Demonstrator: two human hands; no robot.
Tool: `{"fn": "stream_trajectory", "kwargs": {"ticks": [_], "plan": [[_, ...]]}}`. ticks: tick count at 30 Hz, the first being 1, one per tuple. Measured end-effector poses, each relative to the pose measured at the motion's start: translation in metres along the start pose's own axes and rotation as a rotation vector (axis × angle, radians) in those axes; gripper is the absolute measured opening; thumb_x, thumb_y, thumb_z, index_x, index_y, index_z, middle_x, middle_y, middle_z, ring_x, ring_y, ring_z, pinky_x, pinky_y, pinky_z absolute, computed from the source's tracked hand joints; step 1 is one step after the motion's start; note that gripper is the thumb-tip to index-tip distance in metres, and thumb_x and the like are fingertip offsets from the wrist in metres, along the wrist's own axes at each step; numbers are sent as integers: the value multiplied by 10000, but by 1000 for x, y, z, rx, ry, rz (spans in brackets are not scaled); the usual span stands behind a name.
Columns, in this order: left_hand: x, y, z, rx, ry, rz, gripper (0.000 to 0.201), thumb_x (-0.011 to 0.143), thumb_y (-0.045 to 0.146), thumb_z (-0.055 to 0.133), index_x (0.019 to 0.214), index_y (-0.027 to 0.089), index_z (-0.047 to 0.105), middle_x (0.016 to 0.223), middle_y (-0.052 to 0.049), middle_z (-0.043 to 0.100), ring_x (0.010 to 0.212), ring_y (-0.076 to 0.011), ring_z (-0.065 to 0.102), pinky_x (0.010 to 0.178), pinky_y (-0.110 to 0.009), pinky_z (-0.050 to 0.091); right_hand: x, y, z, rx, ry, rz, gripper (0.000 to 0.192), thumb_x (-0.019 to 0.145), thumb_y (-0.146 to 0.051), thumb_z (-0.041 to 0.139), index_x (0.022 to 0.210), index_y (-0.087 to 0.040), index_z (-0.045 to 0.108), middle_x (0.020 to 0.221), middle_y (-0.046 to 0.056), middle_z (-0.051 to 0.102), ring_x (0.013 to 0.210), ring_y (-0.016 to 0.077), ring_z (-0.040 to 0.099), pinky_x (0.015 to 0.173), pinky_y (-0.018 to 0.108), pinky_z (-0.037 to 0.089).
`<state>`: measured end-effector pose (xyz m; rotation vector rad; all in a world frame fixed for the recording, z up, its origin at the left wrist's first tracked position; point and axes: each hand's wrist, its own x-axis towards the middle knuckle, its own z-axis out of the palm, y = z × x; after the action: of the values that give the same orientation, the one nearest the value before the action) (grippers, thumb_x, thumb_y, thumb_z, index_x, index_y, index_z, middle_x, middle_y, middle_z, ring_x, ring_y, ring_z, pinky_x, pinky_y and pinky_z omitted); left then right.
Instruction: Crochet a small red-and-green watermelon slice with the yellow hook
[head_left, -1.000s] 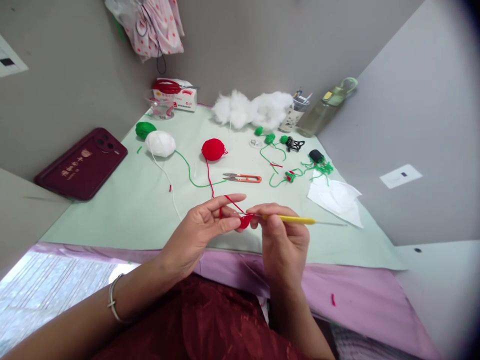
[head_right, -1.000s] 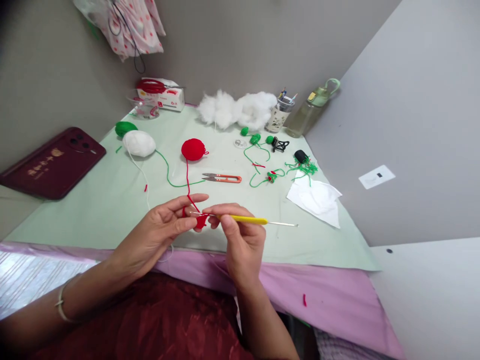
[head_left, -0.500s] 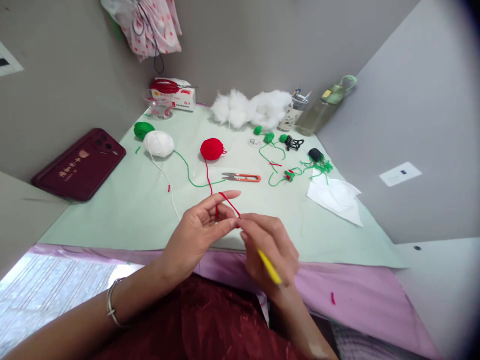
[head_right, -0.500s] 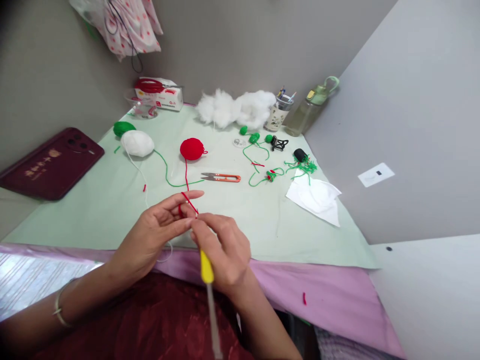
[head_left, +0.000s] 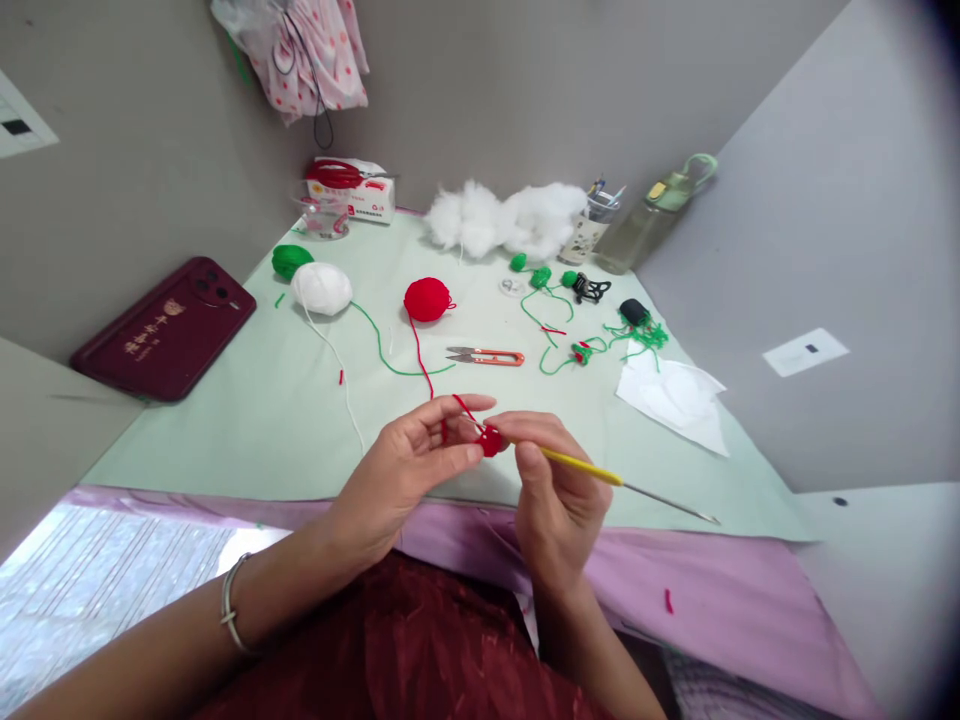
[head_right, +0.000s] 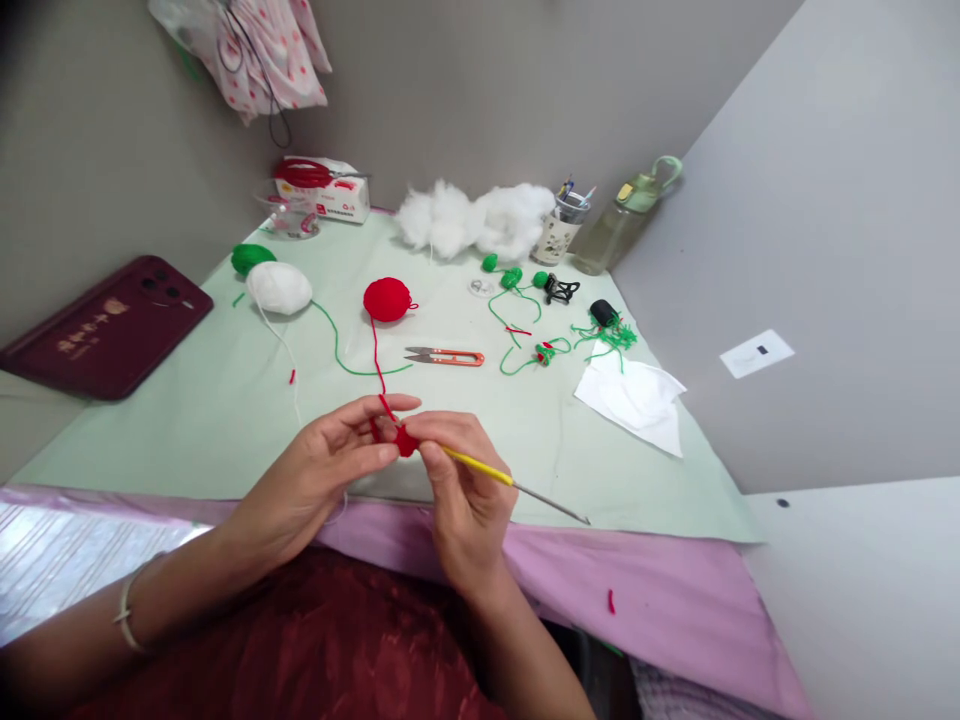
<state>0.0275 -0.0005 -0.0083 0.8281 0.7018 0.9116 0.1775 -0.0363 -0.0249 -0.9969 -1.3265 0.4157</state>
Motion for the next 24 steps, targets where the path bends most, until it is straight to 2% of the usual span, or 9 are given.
{"fn": "stream_trajectory", "kwargs": {"ticks": [5,9,11,14,17,21,24], "plan": [[1,1,2,-35,52,32,316,809,284,916,1115,258,844,844,11,713,847,-154,655,892,-294,514,-6,0,0,-140,-33,-104,277,1027,-133,607,1139,-309,789,998,39,796,915,204,755,776,370,644],[1,-3,3,-98,14,-24,369,822,274,916,1181,258,827,846,19,721,848,-130,652,862,-254,503,-19,15,4,-400,-3,-356,476,972,-98,692,1366,-362,727,1200,75,780,992,231,767,780,379,664],[1,-4,2,-119,-1,-62,381,835,285,907,1204,246,819,882,5,747,882,-136,665,874,-250,503,-22,20,6,-424,-9,-399,533,970,-106,697,1424,-385,685,1240,80,771,1014,245,766,778,398,672],[2,-3,-1,-173,-34,-136,395,820,290,915,1196,215,820,955,-31,784,921,-159,692,916,-273,516,-20,18,6,-278,21,-273,470,996,-108,660,1356,-404,725,1158,59,770,971,217,758,751,371,669],[3,-2,-4,-203,-77,-155,383,838,260,894,1209,203,817,1016,-47,798,960,-169,707,977,-295,519,-12,9,2,-145,16,-137,344,1009,-117,641,1213,-351,787,1057,46,773,958,203,747,768,357,656],[4,0,-7,-214,-66,-140,351,882,216,849,1230,201,810,905,-12,785,885,-127,693,947,-253,521,-4,3,0,-23,53,-31,231,1022,-157,631,1089,-297,803,920,25,761,842,183,716,718,341,610],[2,0,-8,-217,-44,-124,340,885,192,837,1224,197,809,870,3,770,861,-111,685,942,-239,522,-3,4,2,29,66,23,216,1027,-167,628,1050,-288,805,904,14,758,792,167,696,693,327,585]]}}
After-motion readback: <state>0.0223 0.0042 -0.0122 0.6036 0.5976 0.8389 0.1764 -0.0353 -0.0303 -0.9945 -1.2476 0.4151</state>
